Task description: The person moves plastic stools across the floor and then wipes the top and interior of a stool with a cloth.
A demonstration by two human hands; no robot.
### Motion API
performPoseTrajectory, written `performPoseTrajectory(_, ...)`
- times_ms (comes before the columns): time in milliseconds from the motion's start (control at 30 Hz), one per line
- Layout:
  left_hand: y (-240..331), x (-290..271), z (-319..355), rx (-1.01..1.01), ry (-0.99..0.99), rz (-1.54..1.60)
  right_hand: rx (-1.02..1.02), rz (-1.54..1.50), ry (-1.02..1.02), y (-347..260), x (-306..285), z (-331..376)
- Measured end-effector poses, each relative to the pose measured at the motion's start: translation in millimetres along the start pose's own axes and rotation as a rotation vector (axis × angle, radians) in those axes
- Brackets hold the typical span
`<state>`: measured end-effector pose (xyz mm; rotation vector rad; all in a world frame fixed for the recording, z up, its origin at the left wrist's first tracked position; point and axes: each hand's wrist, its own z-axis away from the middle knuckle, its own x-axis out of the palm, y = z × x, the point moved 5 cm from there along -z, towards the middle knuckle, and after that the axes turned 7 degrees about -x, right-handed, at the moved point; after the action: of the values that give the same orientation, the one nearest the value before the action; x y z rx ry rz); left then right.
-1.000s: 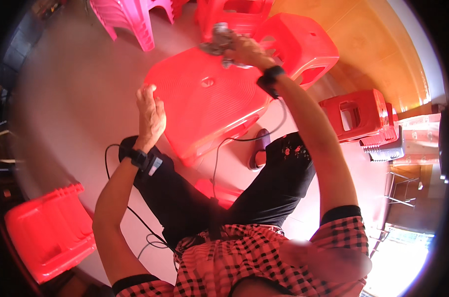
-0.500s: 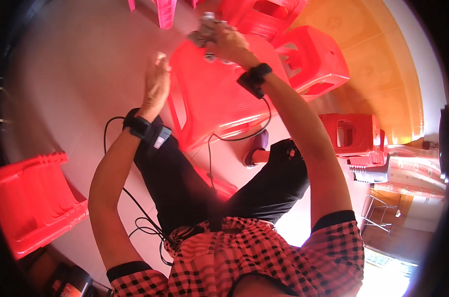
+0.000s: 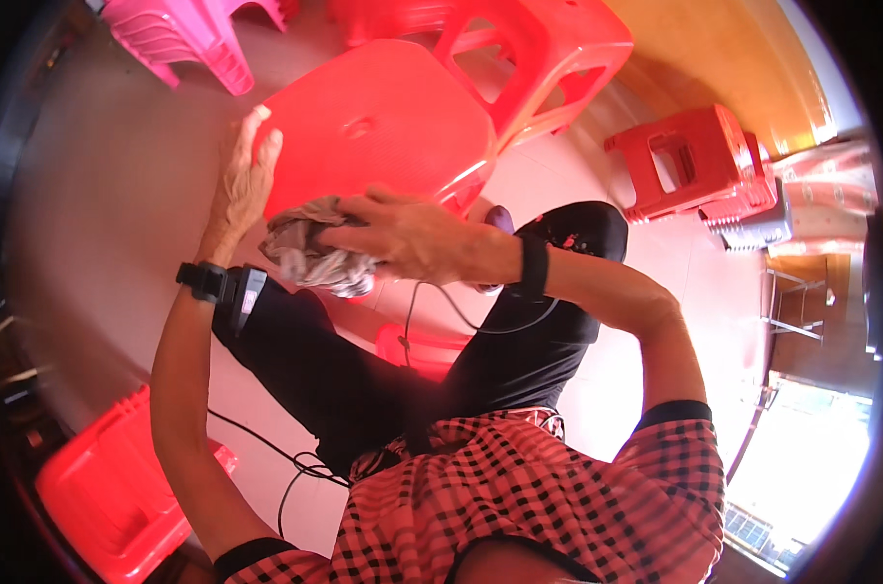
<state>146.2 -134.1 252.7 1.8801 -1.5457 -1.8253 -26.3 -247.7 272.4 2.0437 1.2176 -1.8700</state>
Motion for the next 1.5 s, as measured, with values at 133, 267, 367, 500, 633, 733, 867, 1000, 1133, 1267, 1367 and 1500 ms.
performPoseTrajectory(133, 14, 32, 23, 0.248, -0.06, -0.445, 0.053, 0.149, 0.141, 37, -27, 59)
performPoseTrajectory(267, 30, 33, 24, 0.212, -0.127, -0.503, 0.204, 0.38, 0.489, 104, -50, 110)
performPoseTrajectory(367, 28, 31, 23, 0.241, -0.098, -0.494, 0.69, 0.013, 0.588, 139, -65, 105)
performPoseTrajectory(500, 29, 36, 13, 0.2, -0.054, -0.497, 0.735, 0.081, 0.69, 136, -60, 90)
performPoseTrajectory(633, 21, 40, 2, 0.207, 0.006, -0.481, 0.58, 0.432, 0.647, 75, -46, 46)
performPoseTrajectory(733, 9, 44, -7, 0.245, 0.028, -0.471, 0.539, 0.224, 0.625, 51, -15, 23)
performPoseTrajectory(867, 2, 44, -15, 0.345, 0.076, -0.505, 0.322, 0.161, 0.62, 16, 20, 4)
performPoseTrajectory(1000, 0, 45, -23, 0.321, 0.105, -0.479, 0.147, 0.197, 0.635, 16, 30, 12)
performPoseTrajectory(1133, -3, 41, -26, 0.209, 0.03, -0.503, 0.04, 0.284, 0.48, 20, 48, 26)
performPoseTrajectory(1267, -9, 31, -31, 0.209, -0.04, -0.529, 0.185, 0.158, 0.538, 53, 86, 58)
performPoseTrajectory(1367, -17, 24, -32, 0.205, -0.077, -0.517, 0.41, 0.028, 0.693, 73, 89, 93)
performPoseTrajectory(1500, -22, 12, -36, 0.219, -0.127, -0.535, 0.516, -0.107, 0.857, 57, 6, 108)
